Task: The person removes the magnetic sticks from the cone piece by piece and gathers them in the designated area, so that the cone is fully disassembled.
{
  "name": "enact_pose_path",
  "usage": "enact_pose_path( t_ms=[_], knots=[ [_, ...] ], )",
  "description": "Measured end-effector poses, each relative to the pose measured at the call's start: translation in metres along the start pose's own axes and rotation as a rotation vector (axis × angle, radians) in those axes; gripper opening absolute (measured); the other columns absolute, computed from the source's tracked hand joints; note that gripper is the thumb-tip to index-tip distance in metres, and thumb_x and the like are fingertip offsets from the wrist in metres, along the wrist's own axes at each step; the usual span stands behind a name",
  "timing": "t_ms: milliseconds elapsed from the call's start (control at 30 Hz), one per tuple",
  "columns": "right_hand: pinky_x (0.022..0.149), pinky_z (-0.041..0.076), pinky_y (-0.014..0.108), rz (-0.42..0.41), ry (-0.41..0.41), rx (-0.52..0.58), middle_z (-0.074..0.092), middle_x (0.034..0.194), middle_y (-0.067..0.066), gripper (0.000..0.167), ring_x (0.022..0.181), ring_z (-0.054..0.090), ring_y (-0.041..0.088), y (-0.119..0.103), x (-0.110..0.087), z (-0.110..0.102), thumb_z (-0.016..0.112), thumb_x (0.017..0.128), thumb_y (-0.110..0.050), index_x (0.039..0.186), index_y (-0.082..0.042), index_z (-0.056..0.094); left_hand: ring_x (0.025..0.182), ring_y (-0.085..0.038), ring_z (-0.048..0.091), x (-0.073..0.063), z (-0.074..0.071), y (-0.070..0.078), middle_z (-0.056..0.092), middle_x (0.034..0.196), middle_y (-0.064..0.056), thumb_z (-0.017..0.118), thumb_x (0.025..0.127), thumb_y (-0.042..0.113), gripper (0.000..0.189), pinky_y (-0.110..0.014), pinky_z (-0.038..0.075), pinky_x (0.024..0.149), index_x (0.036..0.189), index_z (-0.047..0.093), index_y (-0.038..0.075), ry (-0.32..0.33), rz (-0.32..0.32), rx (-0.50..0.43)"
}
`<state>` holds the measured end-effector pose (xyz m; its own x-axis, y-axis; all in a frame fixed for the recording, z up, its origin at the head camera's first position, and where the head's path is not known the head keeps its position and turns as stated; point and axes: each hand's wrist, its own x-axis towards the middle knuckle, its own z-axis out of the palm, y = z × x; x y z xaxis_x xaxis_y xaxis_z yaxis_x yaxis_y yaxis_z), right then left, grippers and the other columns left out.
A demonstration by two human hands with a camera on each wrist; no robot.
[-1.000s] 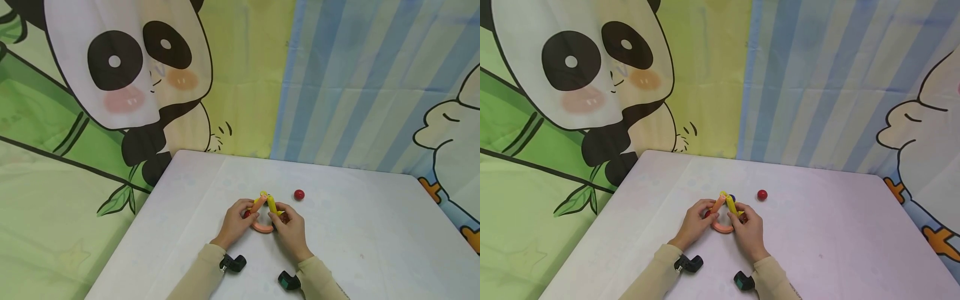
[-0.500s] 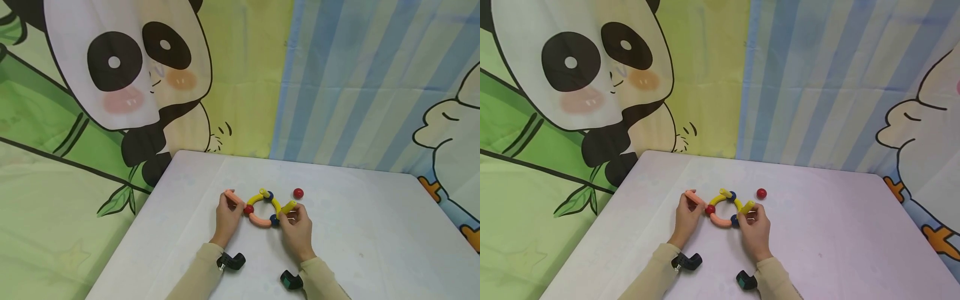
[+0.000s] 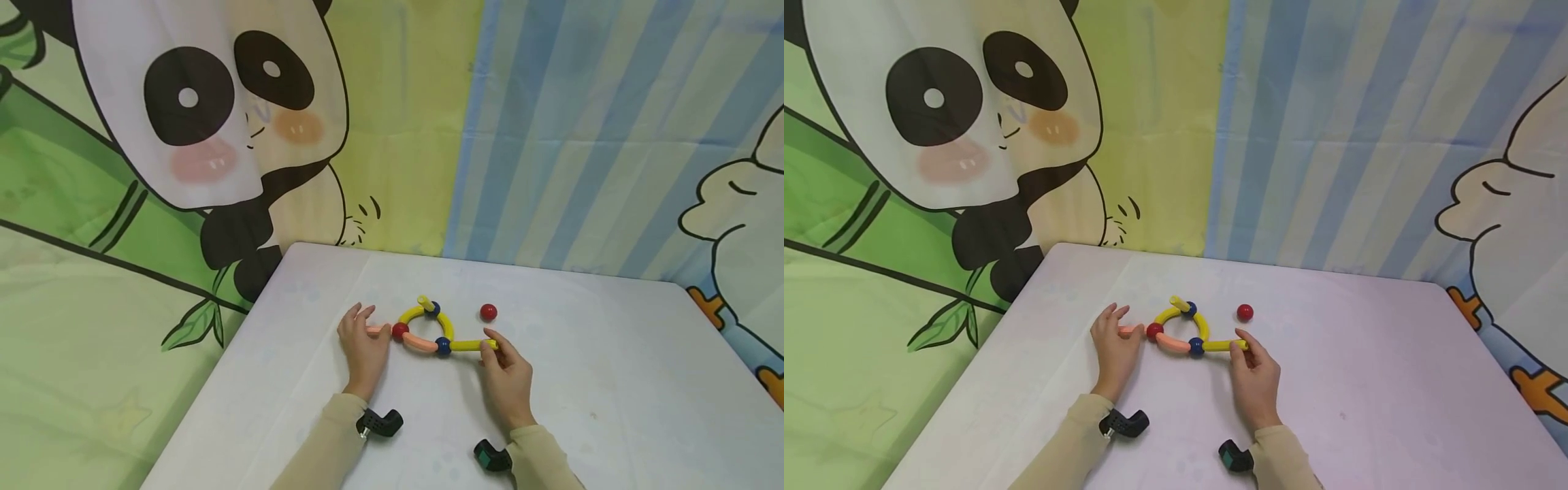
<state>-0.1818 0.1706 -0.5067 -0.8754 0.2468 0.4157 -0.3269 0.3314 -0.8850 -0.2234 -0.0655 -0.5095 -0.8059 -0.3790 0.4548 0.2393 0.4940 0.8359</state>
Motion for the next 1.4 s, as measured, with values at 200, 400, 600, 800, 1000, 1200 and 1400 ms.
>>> enact_pose_path(
  t_ms=[200, 400, 600, 800, 1000, 1200, 1400],
  knots=[
    [0.062, 0.047, 0.015, -0.09, -0.117, -0.017, 0.064, 0.091, 0.013, 0.025, 0.068, 0.056, 0.012, -0.028, -0.006, 0.001, 0.062, 0.091, 0.006, 0.115, 0.004, 0.067, 0.135, -0.04, 0.039, -0.006, 0.003, 0.001, 0.066, 0.118, -0.01, 0.078, 0.082, 0.025, 0.024, -0.071, -0.004, 0.108, 0.099, 0.073, 0.008, -0.142, 0.15, 0.109],
    [0.061, 0.046, 0.015, -0.047, -0.1, -0.051, 0.068, 0.093, 0.016, 0.022, 0.069, 0.055, 0.016, -0.045, -0.008, 0.003, 0.066, 0.086, 0.009, 0.108, 0.008, 0.065, 0.134, -0.038, 0.04, -0.006, 0.003, 0.002, 0.065, 0.118, -0.008, 0.074, 0.082, 0.012, 0.014, -0.068, -0.002, 0.11, 0.096, 0.072, 0.01, -0.198, 0.139, 0.148],
    [0.057, 0.043, 0.017, -0.008, -0.117, -0.083, 0.065, 0.08, 0.01, 0.018, 0.065, 0.051, 0.013, -0.028, -0.008, 0.006, 0.073, 0.081, 0.005, 0.098, 0.002, 0.067, 0.132, -0.04, 0.042, -0.006, 0.003, 0.001, 0.063, 0.122, -0.013, 0.07, 0.078, 0.003, 0.026, -0.069, 0.007, 0.11, 0.104, 0.07, 0.004, -0.182, 0.18, 0.142],
    [0.06, 0.046, 0.022, -0.078, -0.406, -0.13, 0.064, 0.082, -0.009, 0.024, 0.068, 0.053, 0.01, -0.005, -0.016, 0.013, 0.083, 0.078, -0.012, 0.097, -0.02, 0.07, 0.135, -0.031, 0.043, -0.007, 0.0, 0.005, 0.055, 0.139, -0.01, 0.067, 0.087, 0.007, 0.055, -0.056, 0.019, 0.116, 0.139, 0.05, 0.003, -0.199, 0.19, -0.012],
    [0.08, 0.054, 0.025, -0.166, -0.571, -0.154, 0.066, 0.096, -0.018, 0.031, 0.086, 0.062, 0.005, -0.009, -0.02, 0.018, 0.083, 0.078, -0.021, 0.104, -0.027, 0.069, 0.139, -0.017, 0.038, -0.005, -0.005, 0.012, 0.034, 0.156, 0.004, 0.064, 0.095, 0.014, 0.077, -0.043, 0.033, 0.112, 0.157, 0.017, 0.018, -0.234, 0.231, -0.217],
    [0.073, 0.053, 0.025, -0.199, -0.542, -0.184, 0.065, 0.092, -0.017, 0.033, 0.08, 0.059, 0.004, -0.011, -0.019, 0.019, 0.084, 0.076, -0.017, 0.105, -0.023, 0.07, 0.127, -0.021, 0.046, -0.004, -0.003, 0.011, 0.047, 0.136, -0.005, 0.064, 0.095, 0.011, 0.041, -0.037, 0.038, 0.107, 0.134, 0.055, 0.008, -0.173, 0.308, -0.142],
    [0.069, 0.05, 0.025, -0.156, -0.361, -0.289, 0.066, 0.09, -0.014, 0.027, 0.077, 0.056, 0.005, -0.007, -0.018, 0.02, 0.082, 0.078, -0.012, 0.101, -0.021, 0.071, 0.107, -0.018, 0.053, -0.005, 0.0, 0.007, 0.06, 0.108, -0.002, 0.062, 0.091, -0.003, 0.016, -0.034, 0.046, 0.093, 0.101, 0.07, 0.008, -0.187, 0.26, -0.027]
  ],
)
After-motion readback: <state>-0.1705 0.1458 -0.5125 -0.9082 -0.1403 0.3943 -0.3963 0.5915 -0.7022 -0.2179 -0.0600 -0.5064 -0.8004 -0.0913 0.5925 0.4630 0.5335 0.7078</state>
